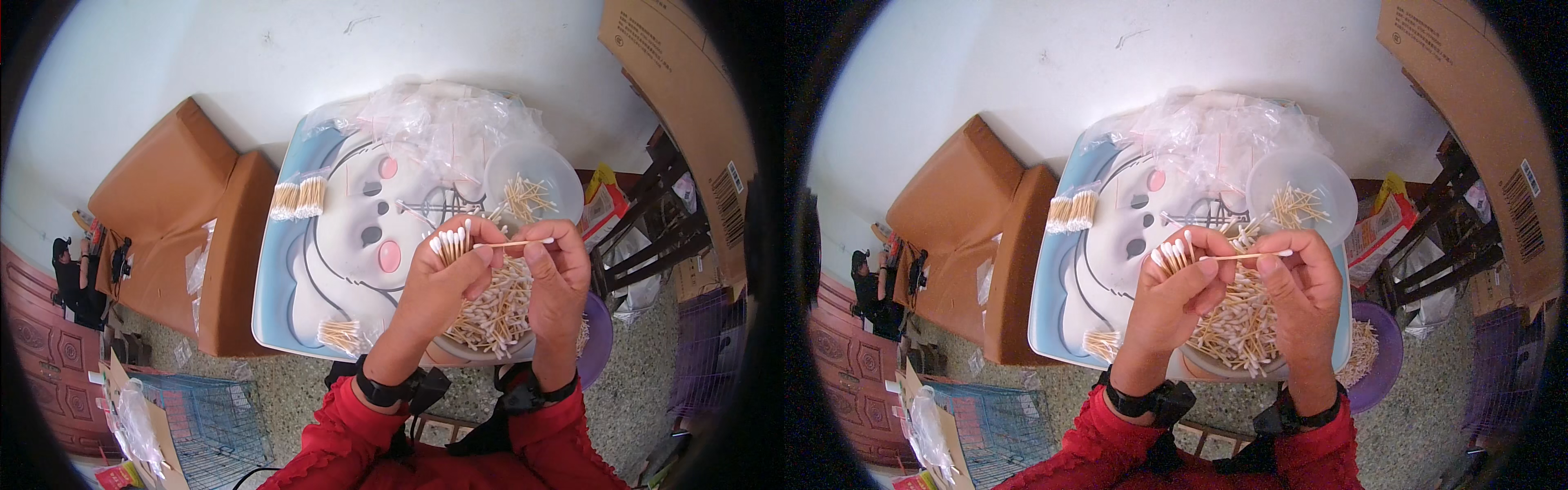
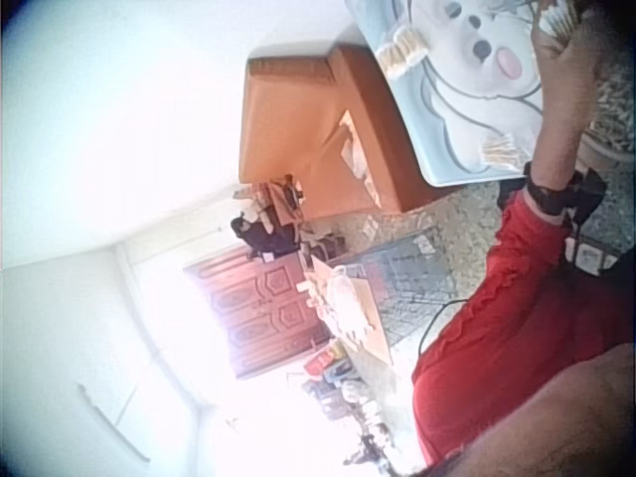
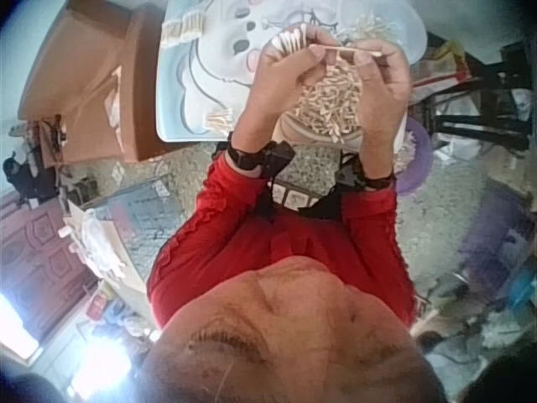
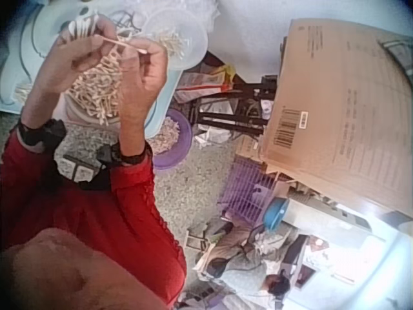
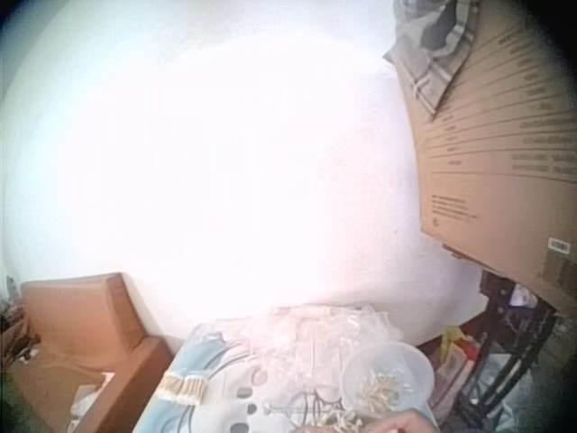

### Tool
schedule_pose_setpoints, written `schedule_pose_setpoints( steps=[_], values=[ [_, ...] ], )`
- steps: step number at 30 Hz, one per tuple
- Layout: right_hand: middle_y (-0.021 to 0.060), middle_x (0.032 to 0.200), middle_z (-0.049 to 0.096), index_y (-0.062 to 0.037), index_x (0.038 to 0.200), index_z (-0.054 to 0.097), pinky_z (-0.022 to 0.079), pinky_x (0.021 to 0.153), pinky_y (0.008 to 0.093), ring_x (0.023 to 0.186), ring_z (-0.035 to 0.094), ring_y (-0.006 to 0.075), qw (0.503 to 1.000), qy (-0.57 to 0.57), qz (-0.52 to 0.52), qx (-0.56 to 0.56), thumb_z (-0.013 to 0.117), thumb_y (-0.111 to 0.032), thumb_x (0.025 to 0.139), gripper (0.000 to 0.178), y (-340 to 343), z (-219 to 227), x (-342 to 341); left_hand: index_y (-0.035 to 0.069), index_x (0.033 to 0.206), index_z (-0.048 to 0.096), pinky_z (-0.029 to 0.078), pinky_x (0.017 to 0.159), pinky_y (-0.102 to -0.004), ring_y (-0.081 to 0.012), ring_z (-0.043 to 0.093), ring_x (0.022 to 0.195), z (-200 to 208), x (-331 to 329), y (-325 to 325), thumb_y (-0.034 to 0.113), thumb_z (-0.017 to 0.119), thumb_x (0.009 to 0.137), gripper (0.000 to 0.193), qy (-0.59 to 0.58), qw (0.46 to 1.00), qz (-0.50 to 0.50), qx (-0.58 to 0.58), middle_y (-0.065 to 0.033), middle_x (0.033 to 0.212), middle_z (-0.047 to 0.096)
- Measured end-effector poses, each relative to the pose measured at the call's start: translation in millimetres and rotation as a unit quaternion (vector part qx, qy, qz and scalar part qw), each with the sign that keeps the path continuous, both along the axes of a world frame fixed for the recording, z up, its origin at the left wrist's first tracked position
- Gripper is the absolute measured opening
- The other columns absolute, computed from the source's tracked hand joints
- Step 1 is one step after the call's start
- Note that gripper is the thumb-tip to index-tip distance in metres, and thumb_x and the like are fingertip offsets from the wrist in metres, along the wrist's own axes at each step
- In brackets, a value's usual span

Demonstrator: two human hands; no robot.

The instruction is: Sort and pack cotton swabs into small plastic bags.

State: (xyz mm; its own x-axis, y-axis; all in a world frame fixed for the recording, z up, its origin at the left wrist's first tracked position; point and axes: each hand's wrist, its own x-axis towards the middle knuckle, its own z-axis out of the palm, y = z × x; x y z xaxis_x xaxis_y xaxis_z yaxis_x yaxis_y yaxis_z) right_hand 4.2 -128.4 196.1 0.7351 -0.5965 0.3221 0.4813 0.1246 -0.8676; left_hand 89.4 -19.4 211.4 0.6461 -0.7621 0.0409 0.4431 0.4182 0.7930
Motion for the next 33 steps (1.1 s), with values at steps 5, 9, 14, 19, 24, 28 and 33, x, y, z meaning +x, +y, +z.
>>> schedule_pose_setpoints(
  steps=[5,9,14,19,24,28,33],
  values=[
    [0.0048,0.088,0.058,-0.0015,0.095,0.052,0.042,0.079,0.0233,0.086,0.055,0.0106,1.0,-0.016,-0.008,-0.005,0.057,-0.008,0.086,0.013,-1,-1,1,-0.002,0.095,0.052,0.029,0.043,-0.0172,-0.005,0.039,0.05,-3,2,-1,0.005,0.049,0.082,0.014,-0.006,1.0,-0.027,0.0,-0.0063,0.075,0.055],
    [0.0055,0.089,0.058,-0.0011,0.098,0.051,0.042,0.079,0.0234,0.085,0.054,0.0106,1.0,-0.011,-0.024,-0.004,0.057,-0.007,0.085,0.016,0,2,1,-0.001,0.093,0.052,0.028,0.044,-0.0164,-0.0045,0.038,0.051,-8,4,-2,0.01,0.048,0.084,0.015,-0.008,0.998,-0.055,0.007,-0.0059,0.075,0.055],
    [0.0058,0.09,0.057,-0.0006,0.105,0.048,0.042,0.079,0.0228,0.083,0.054,0.0105,0.998,-0.025,-0.045,-0.031,0.056,-0.003,0.084,0.023,0,0,3,0.001,0.091,0.052,0.028,0.044,-0.0164,-0.0047,0.038,0.052,-7,2,-5,0.022,0.046,0.089,0.021,0.011,0.997,-0.076,0.016,-0.0065,0.074,0.055],
    [0.0055,0.09,0.056,0.0008,0.113,0.045,0.044,0.075,0.0215,0.08,0.054,0.0093,0.998,-0.011,-0.041,-0.041,0.056,-0.001,0.084,0.031,-1,-1,1,0.002,0.091,0.053,0.029,0.043,-0.0171,-0.0057,0.041,0.052,-11,2,-5,0.026,0.046,0.092,0.025,0.025,0.993,-0.117,0.005,-0.0071,0.074,0.055],
    [0.0046,0.089,0.055,0.0015,0.114,0.047,0.044,0.073,0.021,0.08,0.053,0.0088,0.989,0.045,-0.093,-0.108,0.057,-0.001,0.083,0.034,1,-1,-1,0.002,0.095,0.054,0.03,0.043,-0.0174,-0.0067,0.043,0.053,-16,2,-6,0.019,0.046,0.092,0.019,0.032,0.99,-0.136,0.011,-0.0065,0.072,0.056],
    [0.0044,0.089,0.055,0.002,0.111,0.049,0.044,0.074,0.0209,0.078,0.053,0.0083,0.994,0.013,-0.095,-0.055,0.058,0.0,0.082,0.03,7,7,1,0.003,0.097,0.054,0.03,0.043,-0.0174,-0.0066,0.043,0.053,-15,1,-5,0.019,0.047,0.092,0.019,0.029,0.986,-0.161,0.021,-0.0053,0.072,0.055],
    [0.0054,0.09,0.054,0.0022,0.109,0.049,0.045,0.063,0.0181,0.074,0.052,0.0072,0.992,0.023,-0.09,-0.087,0.056,0.0,0.083,0.027,5,1,-1,0.008,0.09,0.054,0.031,0.044,-0.0158,-0.0042,0.042,0.05,-13,-4,-7,0.029,0.044,0.094,0.024,0.001,0.988,-0.142,0.054,0.0005,0.066,0.051]
  ],
)
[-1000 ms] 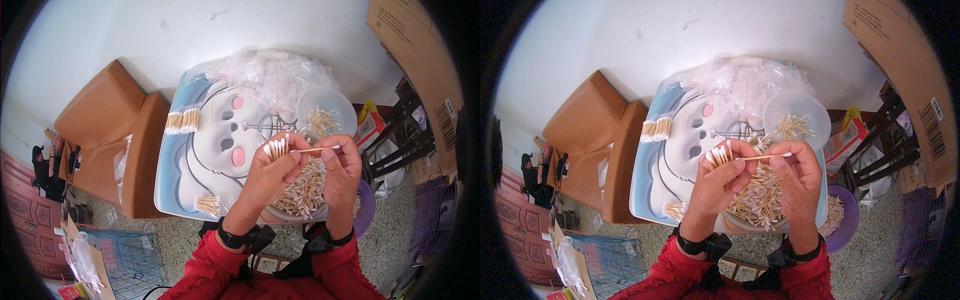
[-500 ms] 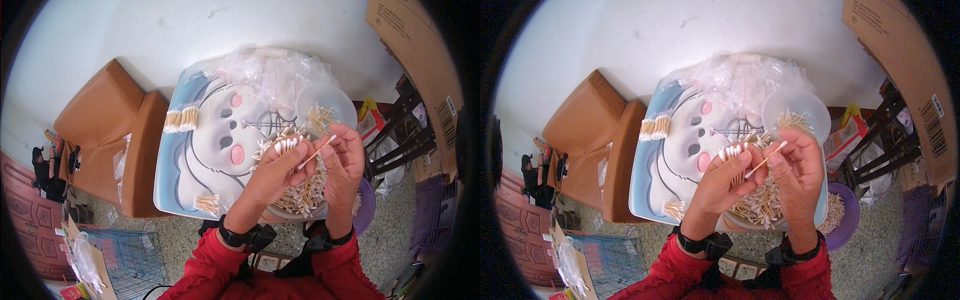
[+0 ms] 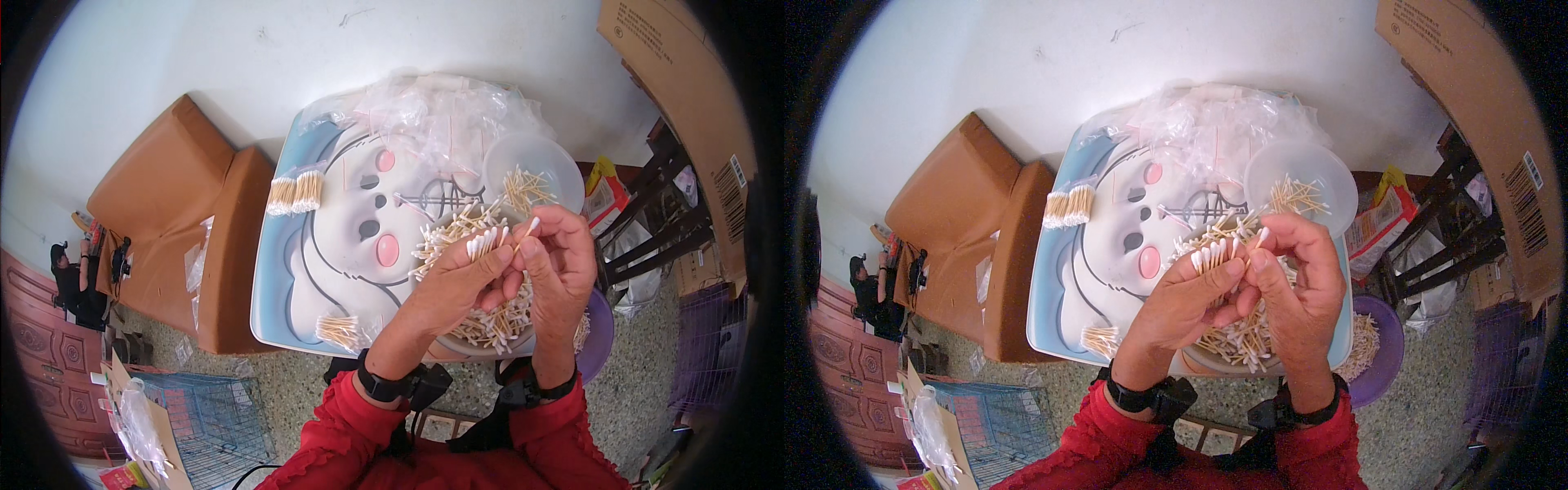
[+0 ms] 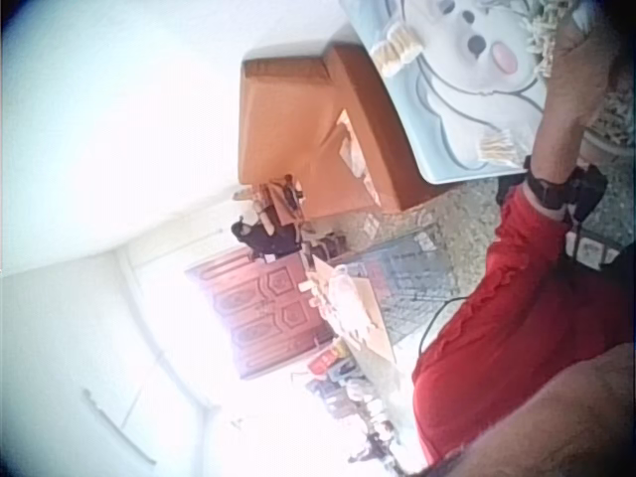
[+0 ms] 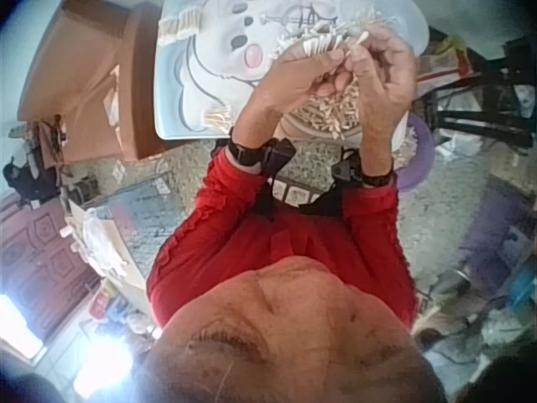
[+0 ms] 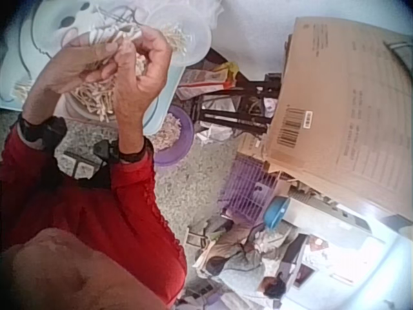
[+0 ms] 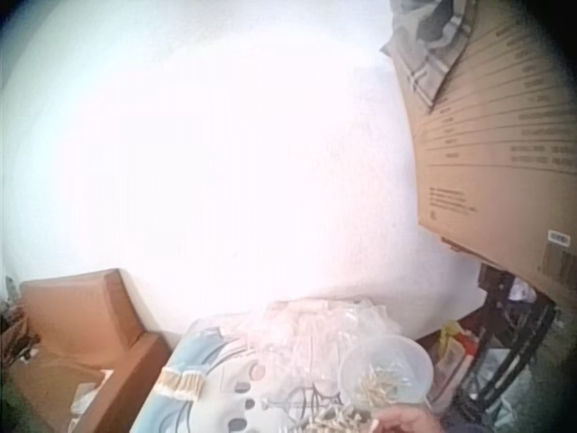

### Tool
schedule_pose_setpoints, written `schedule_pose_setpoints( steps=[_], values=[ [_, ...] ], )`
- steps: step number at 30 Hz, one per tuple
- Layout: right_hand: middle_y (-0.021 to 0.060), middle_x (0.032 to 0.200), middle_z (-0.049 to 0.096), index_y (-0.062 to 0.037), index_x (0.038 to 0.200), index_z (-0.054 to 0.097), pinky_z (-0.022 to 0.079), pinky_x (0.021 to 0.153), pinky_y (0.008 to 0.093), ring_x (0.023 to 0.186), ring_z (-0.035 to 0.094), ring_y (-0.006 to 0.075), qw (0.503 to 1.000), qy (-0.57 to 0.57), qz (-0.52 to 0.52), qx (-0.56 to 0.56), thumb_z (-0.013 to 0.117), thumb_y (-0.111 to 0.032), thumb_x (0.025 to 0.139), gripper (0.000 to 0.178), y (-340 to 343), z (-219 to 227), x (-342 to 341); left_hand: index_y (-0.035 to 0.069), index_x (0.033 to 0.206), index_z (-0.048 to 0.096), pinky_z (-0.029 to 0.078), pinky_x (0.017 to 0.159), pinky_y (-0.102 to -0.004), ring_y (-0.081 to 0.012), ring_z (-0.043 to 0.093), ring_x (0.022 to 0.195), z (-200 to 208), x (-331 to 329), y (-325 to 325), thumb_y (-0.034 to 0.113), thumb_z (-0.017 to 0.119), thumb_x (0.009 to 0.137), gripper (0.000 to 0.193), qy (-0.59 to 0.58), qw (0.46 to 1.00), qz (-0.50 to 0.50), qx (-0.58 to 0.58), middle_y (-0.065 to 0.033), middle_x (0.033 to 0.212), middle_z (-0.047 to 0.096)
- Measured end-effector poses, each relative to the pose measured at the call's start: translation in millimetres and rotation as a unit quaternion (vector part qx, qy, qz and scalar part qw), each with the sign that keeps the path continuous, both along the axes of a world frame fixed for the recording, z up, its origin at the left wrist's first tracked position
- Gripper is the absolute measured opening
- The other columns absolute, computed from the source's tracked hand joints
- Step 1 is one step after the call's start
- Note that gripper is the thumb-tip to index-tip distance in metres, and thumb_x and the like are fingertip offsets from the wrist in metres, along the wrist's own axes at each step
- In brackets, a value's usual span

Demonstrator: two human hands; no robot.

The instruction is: Sort and pack cotton swabs into small plastic bags.

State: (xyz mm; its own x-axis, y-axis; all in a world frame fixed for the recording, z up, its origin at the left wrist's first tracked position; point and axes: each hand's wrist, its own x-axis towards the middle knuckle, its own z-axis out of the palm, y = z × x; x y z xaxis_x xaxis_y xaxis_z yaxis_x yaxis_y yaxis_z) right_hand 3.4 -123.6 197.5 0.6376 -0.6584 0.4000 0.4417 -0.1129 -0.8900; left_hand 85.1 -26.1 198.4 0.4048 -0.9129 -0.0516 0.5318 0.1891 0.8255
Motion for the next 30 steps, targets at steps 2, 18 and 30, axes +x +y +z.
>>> schedule_pose_setpoints(
  steps=[2,18,30],
  values=[
    [0.0056,0.09,0.054,0.0023,0.107,0.05,0.045,0.059,0.0171,0.073,0.052,0.0068,1.0,-0.004,0.011,0.018,0.056,0.0,0.083,0.025,1,1,0,0.008,0.09,0.054,0.032,0.044,-0.0157,-0.0042,0.042,0.05,0,-1,0,0.03,0.044,0.094,0.024,0.008,1.0,-0.003,0.003,0.0007,0.066,0.051],
    [0.0098,0.093,0.058,0.0,0.088,0.059,0.043,0.077,0.0287,0.085,0.055,0.0193,0.973,0.067,-0.084,-0.207,0.058,-0.001,0.077,0.011,-5,4,7,0.006,0.093,0.05,0.029,0.044,-0.0189,-0.0074,0.037,0.049,4,23,12,0.025,0.039,0.095,0.021,0.01,0.991,0.126,-0.038,-0.0006,0.064,0.045],
    [0.0095,0.121,0.049,-0.0097,0.077,0.063,0.03,0.096,0.0466,0.121,0.037,0.0319,0.815,0.234,0.037,-0.53,0.066,-0.01,0.063,0.014,9,4,1,0.008,0.095,0.047,0.031,0.045,-0.0207,-0.0087,0.035,0.047,0,38,25,0.021,0.031,0.097,0.02,0.136,0.962,0.149,-0.183,-0.0021,0.066,0.046]
  ],
)
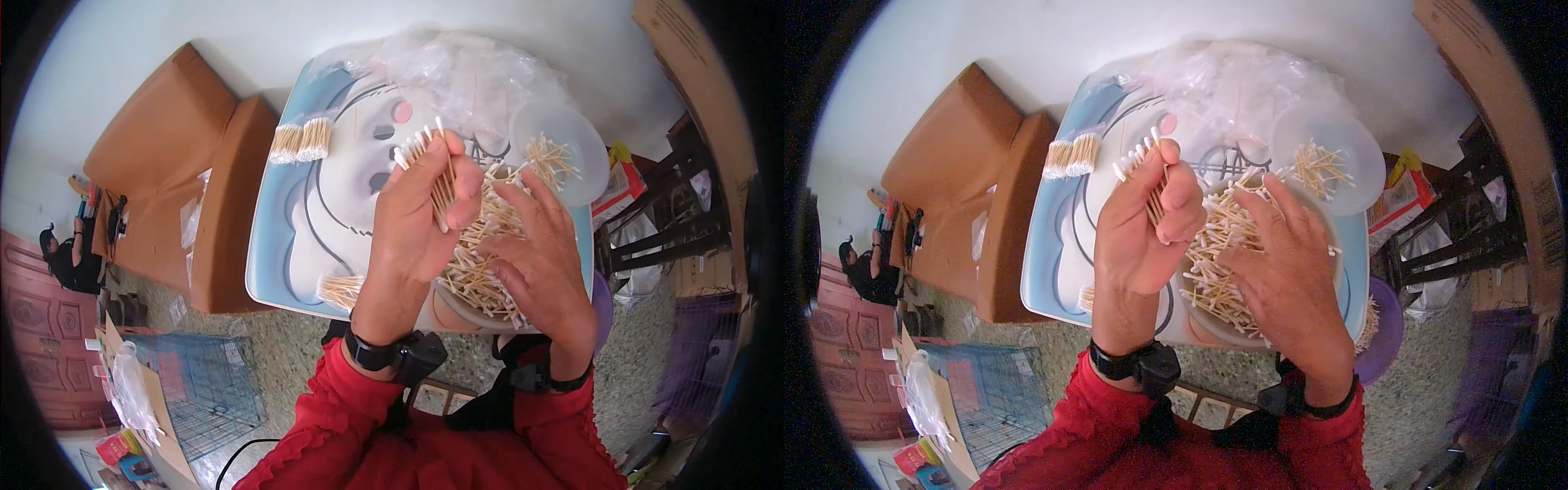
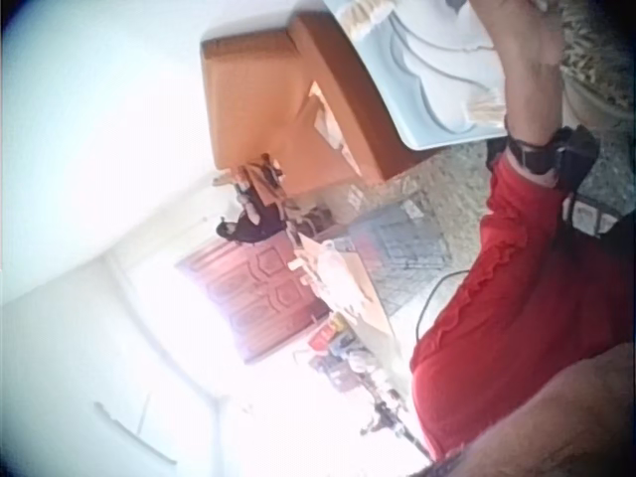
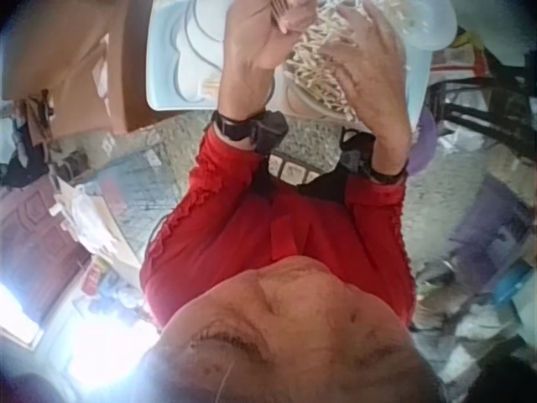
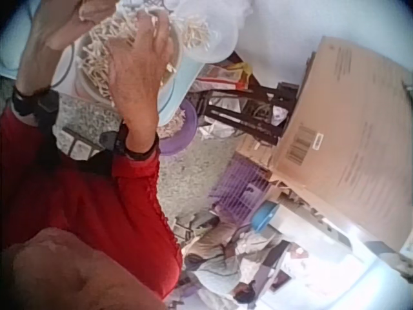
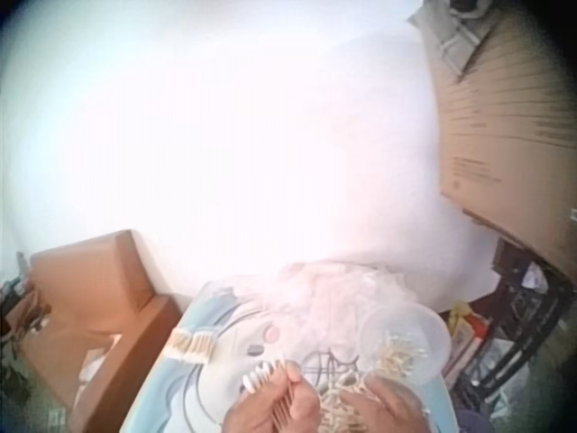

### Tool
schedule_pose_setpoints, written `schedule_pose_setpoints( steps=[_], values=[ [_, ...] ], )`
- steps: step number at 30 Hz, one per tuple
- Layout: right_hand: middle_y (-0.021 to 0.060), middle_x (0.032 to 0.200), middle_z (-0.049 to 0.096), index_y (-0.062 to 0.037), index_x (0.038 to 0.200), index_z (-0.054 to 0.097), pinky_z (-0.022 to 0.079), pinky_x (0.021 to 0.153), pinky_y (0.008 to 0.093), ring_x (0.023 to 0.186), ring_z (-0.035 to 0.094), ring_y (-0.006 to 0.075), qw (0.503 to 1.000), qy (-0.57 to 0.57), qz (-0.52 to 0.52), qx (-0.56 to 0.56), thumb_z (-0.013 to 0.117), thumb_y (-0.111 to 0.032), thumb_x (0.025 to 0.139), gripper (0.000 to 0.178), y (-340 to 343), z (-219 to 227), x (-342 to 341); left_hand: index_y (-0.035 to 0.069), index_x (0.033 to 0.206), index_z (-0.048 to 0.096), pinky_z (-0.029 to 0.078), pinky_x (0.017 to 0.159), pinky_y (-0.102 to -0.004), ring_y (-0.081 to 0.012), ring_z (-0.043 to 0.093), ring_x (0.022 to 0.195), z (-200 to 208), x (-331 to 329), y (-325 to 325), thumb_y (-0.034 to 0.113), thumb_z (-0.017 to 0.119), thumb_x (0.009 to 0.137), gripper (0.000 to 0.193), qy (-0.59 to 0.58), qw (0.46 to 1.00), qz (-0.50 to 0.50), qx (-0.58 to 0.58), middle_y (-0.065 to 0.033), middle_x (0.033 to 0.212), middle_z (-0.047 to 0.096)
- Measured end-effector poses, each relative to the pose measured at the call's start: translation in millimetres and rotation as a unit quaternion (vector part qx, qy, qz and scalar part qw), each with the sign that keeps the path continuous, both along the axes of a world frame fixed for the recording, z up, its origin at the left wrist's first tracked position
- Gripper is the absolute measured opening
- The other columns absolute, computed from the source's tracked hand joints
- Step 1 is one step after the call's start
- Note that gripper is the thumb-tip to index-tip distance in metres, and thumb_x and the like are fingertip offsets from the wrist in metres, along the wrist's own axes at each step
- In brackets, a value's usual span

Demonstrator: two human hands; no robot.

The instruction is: Sort and pack cotton swabs into small plastic bags.

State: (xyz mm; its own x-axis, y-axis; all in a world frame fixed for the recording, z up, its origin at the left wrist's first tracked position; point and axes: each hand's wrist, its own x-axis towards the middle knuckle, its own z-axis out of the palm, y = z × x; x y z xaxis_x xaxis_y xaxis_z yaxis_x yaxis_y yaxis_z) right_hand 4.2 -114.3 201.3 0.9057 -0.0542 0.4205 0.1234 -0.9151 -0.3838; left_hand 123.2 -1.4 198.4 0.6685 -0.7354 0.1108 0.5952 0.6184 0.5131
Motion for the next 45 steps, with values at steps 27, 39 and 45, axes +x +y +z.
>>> schedule_pose_setpoints(
  steps=[27,39,45],
  values=[
    [0.005,0.075,0.062,-0.0014,0.093,0.053,0.042,0.068,0.0201,0.071,0.056,0.0078,0.839,-0.157,-0.07,0.516,0.051,-0.012,0.09,0.012,-11,-1,-2,0.004,0.096,0.058,0.024,0.041,-0.0155,-0.0028,0.033,0.046,4,-29,-24,0.012,0.058,0.085,0.013,-0.047,0.988,0.0,0.146,0.0034,0.064,0.047],
    [0.0057,0.072,0.061,0.001,0.087,0.053,0.045,0.061,0.0219,0.065,0.059,0.0094,0.87,-0.096,-0.043,0.482,0.051,-0.003,0.086,0.005,-2,-7,3,0.003,0.089,0.06,0.028,0.043,-0.0159,-0.0015,0.037,0.048,-2,-21,-20,0.009,0.063,0.082,0.01,-0.049,0.99,0.016,0.134,0.003,0.067,0.054],
    [0.0033,0.073,0.059,0.0006,0.087,0.054,0.045,0.063,0.0223,0.066,0.056,0.0084,0.869,-0.099,-0.067,0.48,0.055,-0.002,0.082,0.006,3,-7,7,0.002,0.087,0.057,0.025,0.041,-0.0159,-0.003,0.035,0.047,-1,-20,-21,0.012,0.062,0.083,0.012,-0.042,0.988,0.039,0.144,0.0015,0.065,0.05]
  ],
)
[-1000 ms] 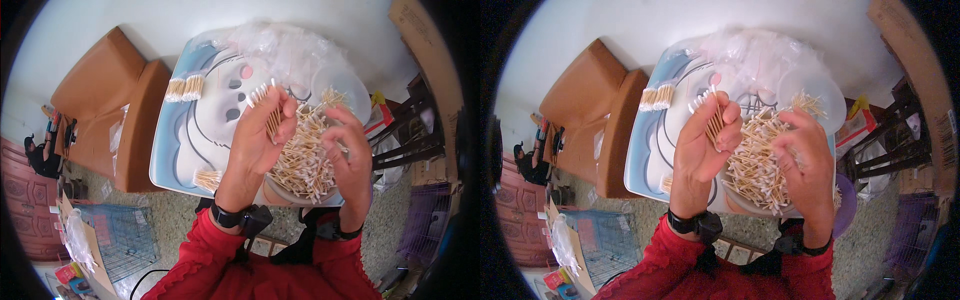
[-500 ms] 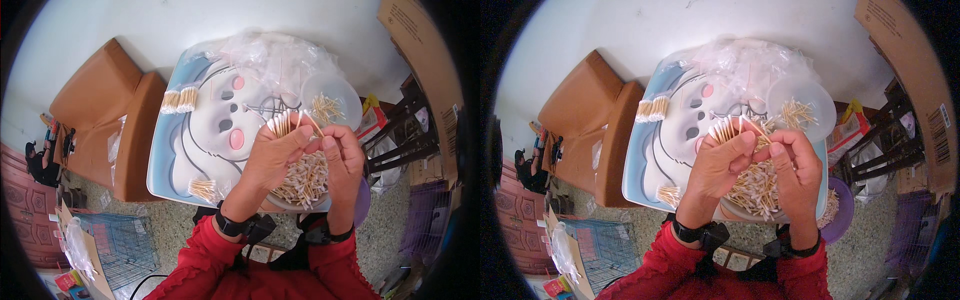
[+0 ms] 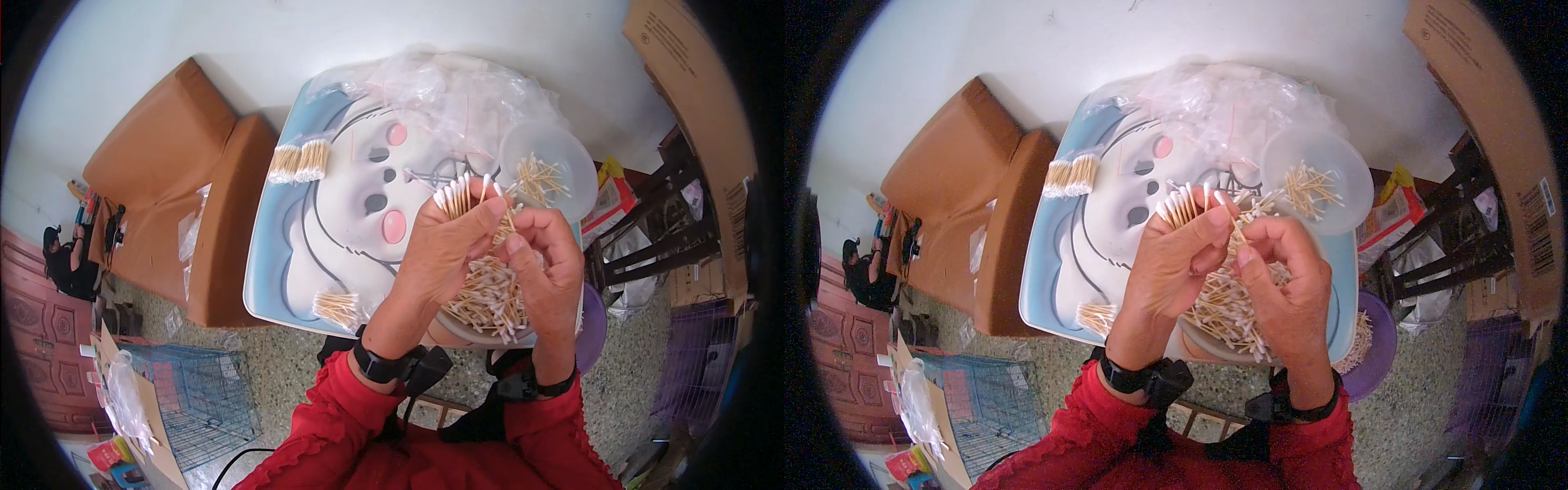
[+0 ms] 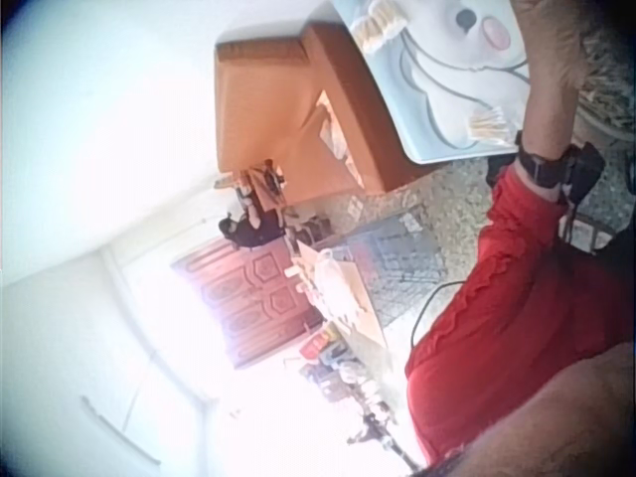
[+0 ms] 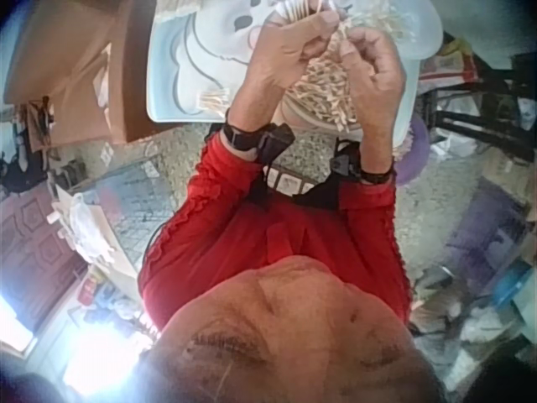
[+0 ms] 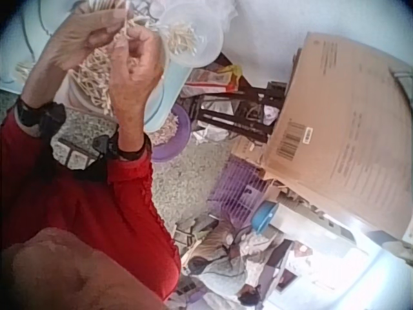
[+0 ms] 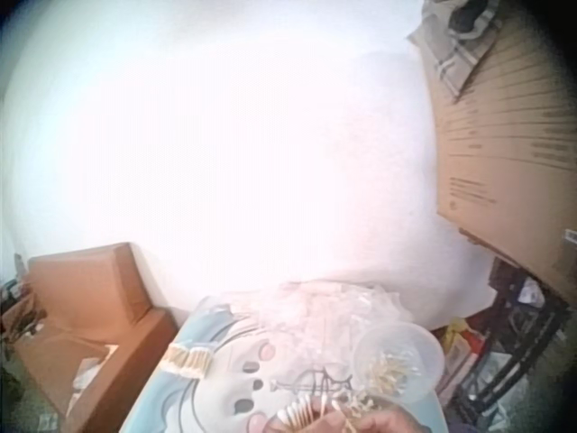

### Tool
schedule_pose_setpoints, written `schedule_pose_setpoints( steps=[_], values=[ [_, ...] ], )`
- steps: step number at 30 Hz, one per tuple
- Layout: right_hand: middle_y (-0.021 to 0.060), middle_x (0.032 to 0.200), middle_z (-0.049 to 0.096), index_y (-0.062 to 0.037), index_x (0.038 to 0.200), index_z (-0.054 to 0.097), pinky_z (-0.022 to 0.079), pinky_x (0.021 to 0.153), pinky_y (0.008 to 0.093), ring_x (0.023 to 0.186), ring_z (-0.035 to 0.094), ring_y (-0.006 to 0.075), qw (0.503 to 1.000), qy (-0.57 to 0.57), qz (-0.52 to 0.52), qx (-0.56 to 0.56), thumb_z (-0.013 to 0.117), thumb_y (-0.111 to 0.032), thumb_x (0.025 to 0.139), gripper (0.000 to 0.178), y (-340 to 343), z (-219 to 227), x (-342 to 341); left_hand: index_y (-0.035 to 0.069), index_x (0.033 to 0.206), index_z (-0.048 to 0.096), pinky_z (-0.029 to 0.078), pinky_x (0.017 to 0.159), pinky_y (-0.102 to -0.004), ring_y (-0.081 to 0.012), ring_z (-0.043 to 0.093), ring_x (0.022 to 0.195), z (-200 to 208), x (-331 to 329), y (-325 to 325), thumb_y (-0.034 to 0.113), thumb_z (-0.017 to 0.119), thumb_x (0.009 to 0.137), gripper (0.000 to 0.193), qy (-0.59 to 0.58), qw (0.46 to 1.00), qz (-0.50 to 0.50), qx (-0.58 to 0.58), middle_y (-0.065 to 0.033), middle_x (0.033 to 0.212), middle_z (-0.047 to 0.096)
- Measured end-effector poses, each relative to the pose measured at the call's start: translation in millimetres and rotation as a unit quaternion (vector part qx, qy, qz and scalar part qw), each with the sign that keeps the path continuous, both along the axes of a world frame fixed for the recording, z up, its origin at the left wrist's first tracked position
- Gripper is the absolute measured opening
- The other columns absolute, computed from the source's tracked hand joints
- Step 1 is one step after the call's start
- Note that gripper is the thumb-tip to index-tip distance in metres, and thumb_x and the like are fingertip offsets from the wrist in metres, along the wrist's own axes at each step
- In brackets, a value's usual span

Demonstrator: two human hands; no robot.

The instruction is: Sort and pack cotton swabs into small plastic bags.

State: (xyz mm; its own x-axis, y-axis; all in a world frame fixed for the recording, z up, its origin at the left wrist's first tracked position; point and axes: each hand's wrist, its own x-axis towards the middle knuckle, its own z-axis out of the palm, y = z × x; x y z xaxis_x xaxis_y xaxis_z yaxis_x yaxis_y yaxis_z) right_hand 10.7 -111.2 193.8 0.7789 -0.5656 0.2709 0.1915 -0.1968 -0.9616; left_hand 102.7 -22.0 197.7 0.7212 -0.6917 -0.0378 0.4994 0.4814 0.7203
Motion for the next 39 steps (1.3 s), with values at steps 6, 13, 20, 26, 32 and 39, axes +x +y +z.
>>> schedule_pose_setpoints(
  steps=[6,13,20,26,32,39],
  values=[
    [0.0024,0.075,0.058,0.0002,0.086,0.056,0.044,0.064,0.0229,0.068,0.053,0.0078,0.999,-0.011,-0.04,-0.035,0.058,-0.003,0.08,0.007,-4,0,0,0.005,0.088,0.057,0.03,0.043,-0.0162,-0.0024,0.038,0.049,-3,2,0,0.006,0.061,0.082,0.007,0.02,0.999,-0.021,-0.022,-0.0004,0.076,0.059],
    [0.0015,0.075,0.057,-0.0001,0.085,0.055,0.043,0.066,0.0223,0.07,0.052,0.0068,0.998,-0.026,-0.055,-0.021,0.058,-0.003,0.08,0.006,-6,-1,-1,0.005,0.088,0.057,0.029,0.043,-0.0163,-0.0026,0.038,0.049,-3,3,1,0.006,0.061,0.082,0.007,0.01,0.999,-0.026,-0.023,-0.0001,0.076,0.058],
    [0.0012,0.081,0.056,-0.0002,0.086,0.054,0.043,0.07,0.0217,0.075,0.051,0.0068,0.997,-0.051,-0.057,-0.016,0.057,-0.004,0.082,0.006,-12,-4,-4,0.003,0.09,0.056,0.023,0.04,-0.0152,-0.0026,0.033,0.046,0,-2,-3,0.011,0.06,0.083,0.012,-0.005,1.0,-0.007,0.004,0.0013,0.064,0.048],
    [0.0043,0.088,0.056,0.0002,0.093,0.051,0.042,0.074,0.0208,0.079,0.052,0.0081,0.987,-0.138,-0.074,0.024,0.057,-0.004,0.084,0.012,-11,-1,-1,0.004,0.091,0.056,0.025,0.041,-0.0155,-0.0028,0.035,0.047,-3,-4,-4,0.009,0.06,0.082,0.011,-0.009,0.999,-0.04,0.01,0.001,0.067,0.05],
    [0.0067,0.086,0.057,0.0008,0.099,0.047,0.044,0.073,0.0211,0.077,0.054,0.0096,0.976,-0.195,-0.072,0.068,0.057,-0.001,0.083,0.018,-14,0,-1,0.005,0.091,0.056,0.026,0.042,-0.0155,-0.0029,0.037,0.049,-4,-7,-6,0.008,0.061,0.082,0.01,-0.008,0.998,-0.069,0.007,0.0009,0.069,0.051],
    [0.0073,0.085,0.057,0.0008,0.1,0.047,0.044,0.072,0.0207,0.077,0.054,0.0096,0.973,-0.206,-0.076,0.066,0.057,-0.001,0.083,0.02,-15,-2,-1,0.004,0.091,0.055,0.027,0.042,-0.015,-0.0026,0.037,0.05,-6,-9,-6,0.007,0.06,0.082,0.01,-0.006,0.996,-0.086,-0.001,0.0008,0.071,0.052]
  ],
)
